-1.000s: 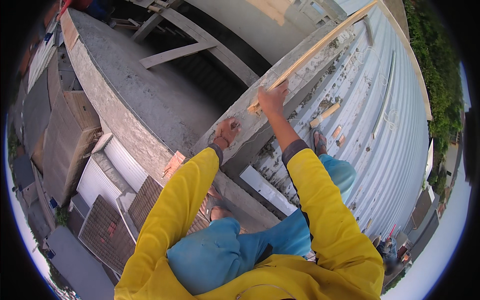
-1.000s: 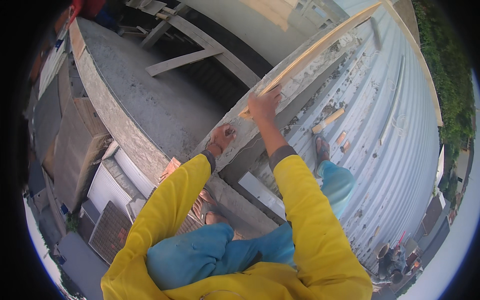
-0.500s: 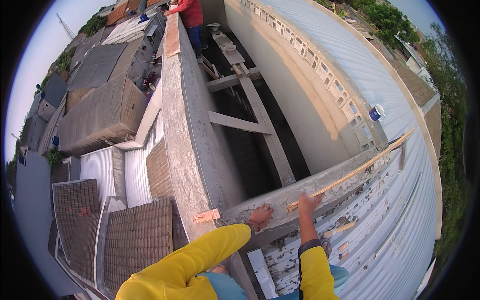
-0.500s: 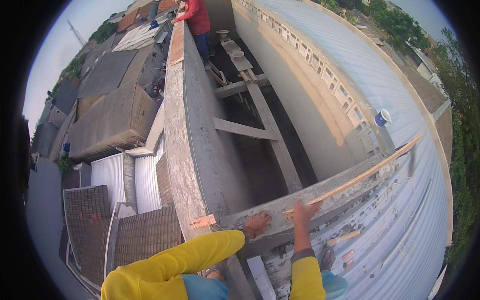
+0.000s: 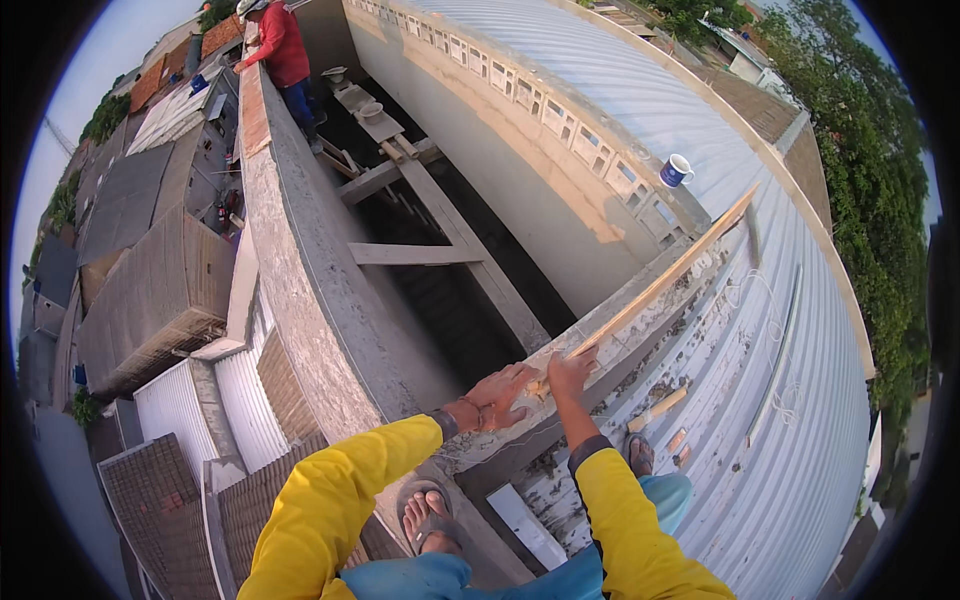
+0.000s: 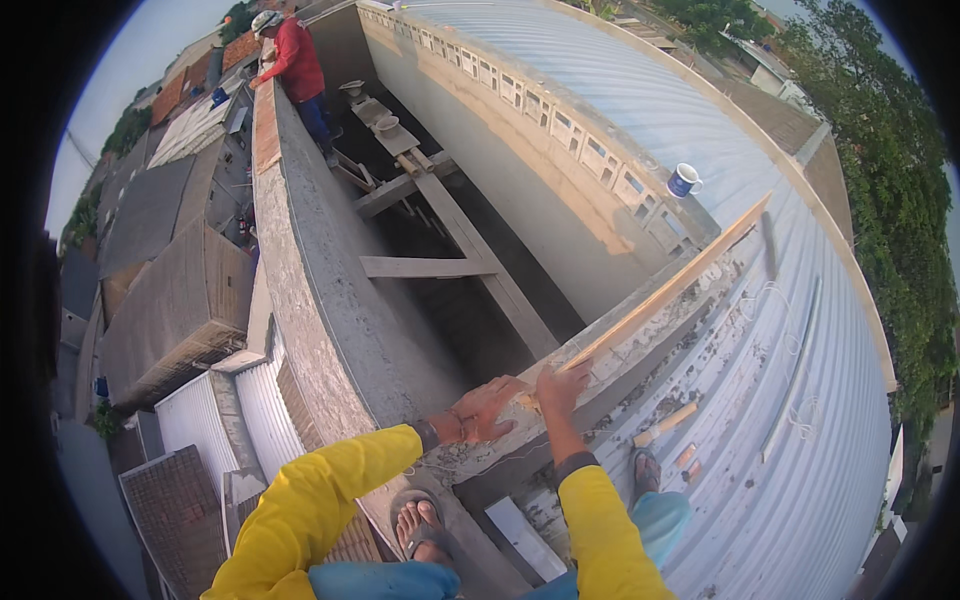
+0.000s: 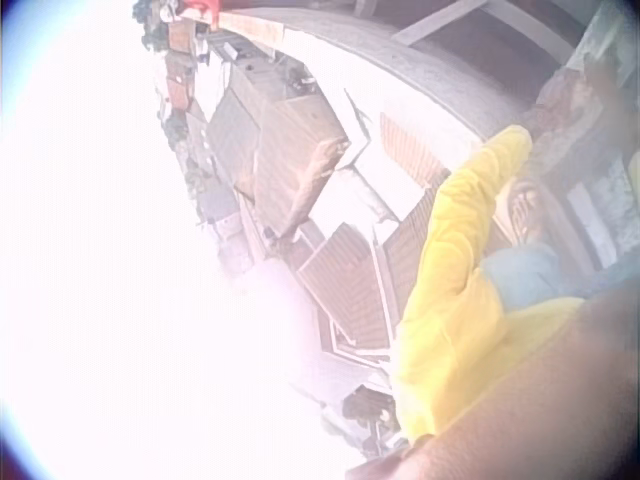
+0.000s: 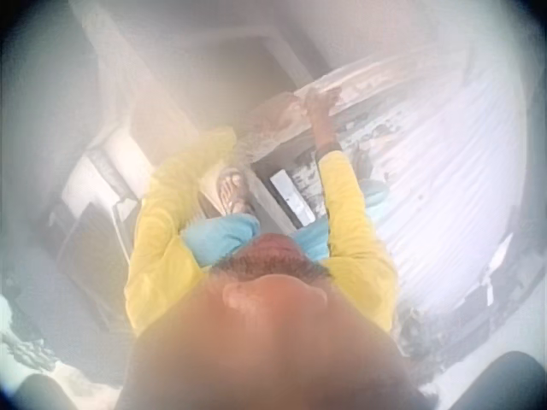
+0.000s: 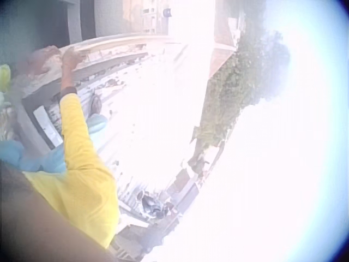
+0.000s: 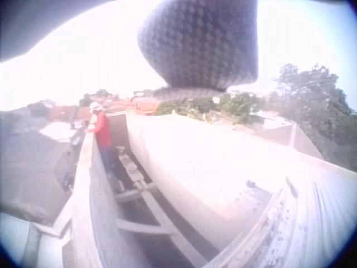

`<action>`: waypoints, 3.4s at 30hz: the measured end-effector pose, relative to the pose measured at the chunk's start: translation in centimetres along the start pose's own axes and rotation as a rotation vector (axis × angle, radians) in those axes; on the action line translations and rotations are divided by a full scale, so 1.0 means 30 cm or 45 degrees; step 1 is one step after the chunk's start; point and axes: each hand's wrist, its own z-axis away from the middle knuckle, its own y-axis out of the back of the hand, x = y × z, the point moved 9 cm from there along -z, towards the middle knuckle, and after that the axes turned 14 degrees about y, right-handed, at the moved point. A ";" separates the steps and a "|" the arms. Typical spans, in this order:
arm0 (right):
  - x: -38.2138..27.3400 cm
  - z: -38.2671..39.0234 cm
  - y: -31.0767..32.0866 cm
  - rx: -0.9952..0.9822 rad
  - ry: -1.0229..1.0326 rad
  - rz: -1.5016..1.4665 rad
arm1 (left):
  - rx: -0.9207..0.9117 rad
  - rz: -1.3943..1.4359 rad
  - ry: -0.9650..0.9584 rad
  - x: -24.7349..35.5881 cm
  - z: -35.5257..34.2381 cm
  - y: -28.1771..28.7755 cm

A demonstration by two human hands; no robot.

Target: The person positions a wooden plank along the edge of a roof structure and secures it with a hammer. The person adjusts the plank's alignment and hammers nails into place while standing on the roof.

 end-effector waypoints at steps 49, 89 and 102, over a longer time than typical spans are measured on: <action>0.080 0.118 0.366 0.181 0.652 -0.115 | 0.125 -0.394 0.317 0.178 -0.230 -0.103; -0.050 0.136 0.226 -0.332 0.015 -2.060 | 0.195 -0.239 0.262 0.408 0.213 0.254; -0.018 0.765 -0.021 -0.683 -0.380 -1.986 | 0.070 -0.334 0.457 0.297 0.720 0.266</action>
